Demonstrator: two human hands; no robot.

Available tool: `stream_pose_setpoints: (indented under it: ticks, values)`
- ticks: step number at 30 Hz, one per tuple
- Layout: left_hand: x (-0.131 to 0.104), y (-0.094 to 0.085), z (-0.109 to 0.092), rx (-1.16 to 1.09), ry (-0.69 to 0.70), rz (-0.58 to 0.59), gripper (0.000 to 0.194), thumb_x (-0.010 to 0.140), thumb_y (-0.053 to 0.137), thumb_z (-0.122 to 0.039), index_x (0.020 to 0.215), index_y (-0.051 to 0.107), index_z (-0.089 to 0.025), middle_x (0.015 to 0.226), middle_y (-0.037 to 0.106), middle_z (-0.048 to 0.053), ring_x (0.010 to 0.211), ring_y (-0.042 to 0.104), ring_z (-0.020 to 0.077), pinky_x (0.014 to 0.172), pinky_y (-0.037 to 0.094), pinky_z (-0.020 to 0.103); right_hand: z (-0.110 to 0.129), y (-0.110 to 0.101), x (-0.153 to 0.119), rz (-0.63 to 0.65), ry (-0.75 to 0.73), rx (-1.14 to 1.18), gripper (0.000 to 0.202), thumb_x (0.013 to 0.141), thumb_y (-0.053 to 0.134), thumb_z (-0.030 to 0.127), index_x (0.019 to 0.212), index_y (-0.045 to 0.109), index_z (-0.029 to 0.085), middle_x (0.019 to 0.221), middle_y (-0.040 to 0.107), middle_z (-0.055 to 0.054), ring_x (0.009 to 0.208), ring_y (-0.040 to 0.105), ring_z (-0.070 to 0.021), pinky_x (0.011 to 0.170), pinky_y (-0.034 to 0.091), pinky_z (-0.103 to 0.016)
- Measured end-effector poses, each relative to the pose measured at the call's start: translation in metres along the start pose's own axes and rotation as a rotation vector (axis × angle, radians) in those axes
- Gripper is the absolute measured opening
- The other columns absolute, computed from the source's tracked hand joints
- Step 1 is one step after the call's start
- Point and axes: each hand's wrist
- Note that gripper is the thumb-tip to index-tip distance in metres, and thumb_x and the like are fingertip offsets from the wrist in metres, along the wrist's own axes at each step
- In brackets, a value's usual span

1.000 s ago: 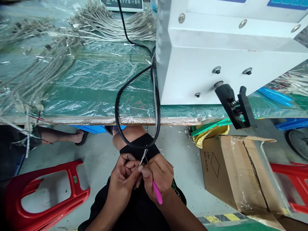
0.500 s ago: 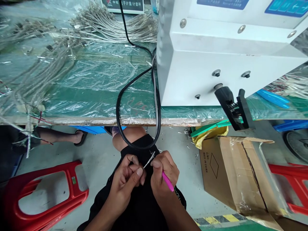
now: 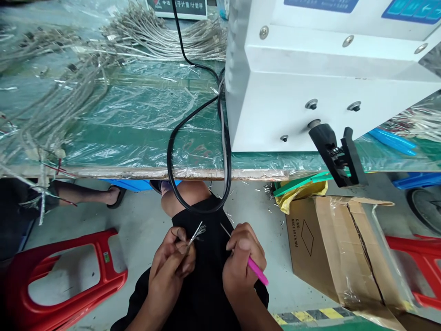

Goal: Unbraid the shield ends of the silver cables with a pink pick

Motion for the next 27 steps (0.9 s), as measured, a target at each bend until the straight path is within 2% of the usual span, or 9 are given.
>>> stream_pose_setpoints:
  ticks: [3,9,14,18,23,27]
  values:
    - [0.001,0.009,-0.007,0.111,0.011,0.005,0.013,0.101,0.048,-0.034,0.095,0.043,-0.024,0.059,0.046,-0.007,0.052,0.028,0.0098,0.051,0.019,0.025,0.005,0.003,-0.005,0.049,-0.071,0.064,0.046,0.102,0.046,0.032,0.058,0.047,0.02,0.054,0.042,0.003,0.053,0.041,-0.0127,0.052,0.033,-0.03]
    - [0.003,0.013,-0.009,0.138,0.026,0.062,0.016,0.101,0.05,-0.038,0.096,0.047,-0.023,0.066,0.056,-0.004,0.053,0.033,0.0091,0.051,0.023,0.025,0.002,0.002,0.003,0.076,-0.058,0.025,0.032,0.099,0.051,0.02,0.069,0.062,0.017,0.064,0.051,0.0,0.06,0.048,-0.0139,0.053,0.034,-0.03]
    - [0.004,0.009,-0.006,0.158,0.027,0.05,0.017,0.101,0.051,-0.038,0.102,0.055,-0.021,0.067,0.056,-0.003,0.052,0.032,0.0087,0.048,0.022,0.025,0.002,0.0,-0.005,0.104,-0.203,0.173,0.042,0.101,0.048,0.029,0.062,0.057,0.017,0.056,0.045,0.001,0.051,0.041,-0.0124,0.049,0.029,-0.029]
    - [0.005,0.009,-0.005,0.165,0.035,0.041,0.027,0.101,0.05,-0.037,0.117,0.06,-0.018,0.067,0.055,-0.003,0.051,0.033,0.0087,0.047,0.025,0.025,0.0,-0.002,-0.01,0.203,-0.194,0.214,0.044,0.102,0.047,0.033,0.062,0.056,0.017,0.056,0.041,0.002,0.05,0.041,-0.012,0.048,0.027,-0.029]
    - [0.003,0.013,-0.007,0.184,0.045,0.026,0.034,0.101,0.051,-0.036,0.13,0.049,-0.018,0.067,0.057,-0.003,0.05,0.037,0.0093,0.047,0.027,0.024,-0.002,-0.005,-0.009,0.262,-0.205,0.156,0.045,0.103,0.043,0.035,0.062,0.054,0.019,0.056,0.041,0.001,0.049,0.04,-0.0129,0.047,0.028,-0.029]
    - [0.003,0.015,-0.008,0.185,0.056,0.022,0.028,0.1,0.054,-0.037,0.122,0.043,-0.024,0.065,0.058,-0.006,0.051,0.038,0.0091,0.047,0.026,0.023,-0.003,-0.006,-0.007,0.288,-0.226,0.09,0.045,0.104,0.039,0.035,0.063,0.053,0.021,0.053,0.042,0.002,0.048,0.041,-0.014,0.047,0.031,-0.03]
Point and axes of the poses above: each hand's wrist, its own x-axis towards the middle knuckle, its own y-axis out of the palm, z = x × y
